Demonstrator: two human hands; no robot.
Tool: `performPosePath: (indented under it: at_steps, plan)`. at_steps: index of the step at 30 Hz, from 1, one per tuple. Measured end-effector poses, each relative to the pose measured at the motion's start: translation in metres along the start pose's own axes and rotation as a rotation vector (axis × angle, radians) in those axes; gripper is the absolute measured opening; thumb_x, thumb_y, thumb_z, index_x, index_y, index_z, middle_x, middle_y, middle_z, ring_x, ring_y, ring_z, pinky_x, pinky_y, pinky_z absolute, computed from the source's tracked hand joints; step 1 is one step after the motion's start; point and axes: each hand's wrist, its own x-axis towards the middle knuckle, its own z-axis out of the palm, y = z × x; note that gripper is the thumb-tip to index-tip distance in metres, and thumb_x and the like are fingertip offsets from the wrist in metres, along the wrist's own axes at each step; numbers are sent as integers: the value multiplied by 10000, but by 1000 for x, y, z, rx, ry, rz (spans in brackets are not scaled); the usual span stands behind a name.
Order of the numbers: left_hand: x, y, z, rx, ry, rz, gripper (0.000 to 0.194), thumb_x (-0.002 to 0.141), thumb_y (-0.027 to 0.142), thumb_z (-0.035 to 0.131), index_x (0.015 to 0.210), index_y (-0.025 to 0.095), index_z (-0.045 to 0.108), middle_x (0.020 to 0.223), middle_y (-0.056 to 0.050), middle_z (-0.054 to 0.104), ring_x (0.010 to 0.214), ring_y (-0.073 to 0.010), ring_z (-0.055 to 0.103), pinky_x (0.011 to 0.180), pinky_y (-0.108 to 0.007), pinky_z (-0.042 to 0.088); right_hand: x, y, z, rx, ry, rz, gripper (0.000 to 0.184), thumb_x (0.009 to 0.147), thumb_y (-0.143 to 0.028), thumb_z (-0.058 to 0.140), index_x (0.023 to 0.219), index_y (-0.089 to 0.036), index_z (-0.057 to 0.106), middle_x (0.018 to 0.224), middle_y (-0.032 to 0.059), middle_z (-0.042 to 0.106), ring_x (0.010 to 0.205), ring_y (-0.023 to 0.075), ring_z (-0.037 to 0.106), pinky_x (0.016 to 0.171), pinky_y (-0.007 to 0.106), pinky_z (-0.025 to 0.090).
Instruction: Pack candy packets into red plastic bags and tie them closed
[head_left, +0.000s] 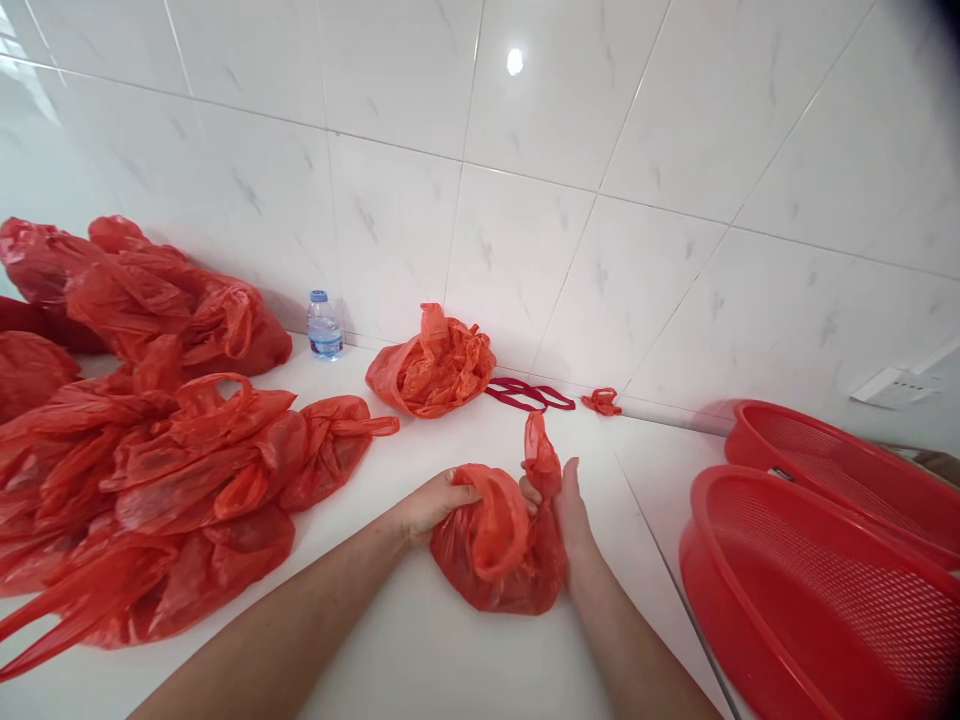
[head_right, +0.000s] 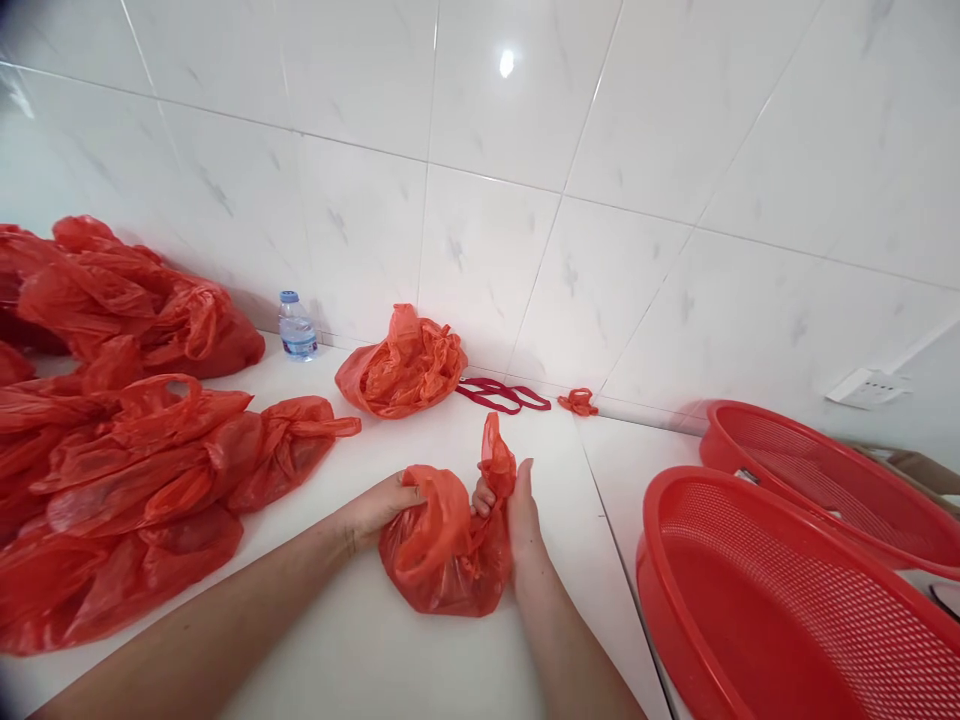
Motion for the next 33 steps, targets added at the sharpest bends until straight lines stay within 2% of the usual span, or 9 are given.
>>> performPosePath:
  at_steps: [3, 7, 12, 15, 19, 23, 26, 30, 33]
  plan:
    - [2, -4, -5, -20, 94, 23, 123, 700, 215, 689, 769, 128, 636, 709, -69, 677, 709, -219, 657, 691, -318, 515, -7, -4, 0, 221, 19, 15, 557, 759, -754, 386, 641, -223, 507, 496, -46, 306, 438, 101, 285, 453, 241, 355]
    - [3, -4, -5, -54, 91, -4, 206, 774, 331, 619, 794, 127, 611, 859, -118, 682, 805, -254, 655, 740, -368, 514, -13, -5, -2, 209, -53, 107, 537, 774, -645, 512, 499, -202, 383, 509, -22, 352, 478, 106, 349, 492, 249, 379]
    - [6, -6, -4, -46, 230, 51, 189, 751, 320, 643, 741, 162, 540, 677, -26, 621, 612, -158, 603, 602, -277, 493, -17, -6, 4, 120, -179, 35, 275, 711, -440, 704, 829, -218, 592, 596, -37, 473, 527, 102, 438, 532, 231, 384]
    - [8, -9, -3, 49, 250, 104, 224, 749, 298, 622, 651, 178, 461, 548, 42, 517, 478, -89, 484, 477, -209, 406, -17, -11, 12, 4, -235, 75, 652, 703, -336, 737, 1278, -292, 433, 554, -91, 423, 458, 70, 381, 487, 191, 327]
    - [13, -13, 2, 136, 237, 92, 239, 716, 262, 631, 601, 176, 441, 488, 56, 472, 425, -70, 413, 426, -198, 323, -19, -14, 25, -186, -223, 65, 846, 700, -254, 740, 1387, -358, 257, 588, -92, 492, 498, 87, 460, 512, 200, 353]
    - [15, -19, 7, 236, 207, 54, 146, 674, 224, 673, 657, 148, 549, 578, 3, 574, 491, -107, 509, 479, -225, 365, -21, -10, 34, -246, -246, 25, 463, 708, -286, 723, 1137, -236, 557, 749, -12, 605, 662, 146, 570, 624, 268, 434]
    - [14, -22, 6, 301, 226, 85, 158, 643, 190, 700, 665, 149, 549, 582, 12, 571, 506, -111, 522, 501, -224, 380, -17, -5, 33, -265, -113, 13, 216, 735, -340, 697, 837, -173, 607, 724, 1, 610, 628, 132, 554, 585, 248, 416]
    - [7, -21, 5, 293, 220, 182, 327, 670, 233, 713, 954, 198, 555, 804, -10, 631, 638, -138, 587, 614, -251, 449, -7, 1, 21, -208, 62, 49, 342, 717, -457, 683, 624, -189, 491, 448, -67, 447, 389, 76, 364, 415, 220, 277]
    - [-2, -16, 10, 354, 229, 302, 594, 637, 203, 747, 1181, 244, 511, 1108, -77, 583, 931, -206, 589, 812, -312, 461, -1, 4, 13, -198, 86, 60, 375, 712, -496, 669, 600, -199, 470, 412, -67, 426, 367, 83, 361, 402, 226, 271]
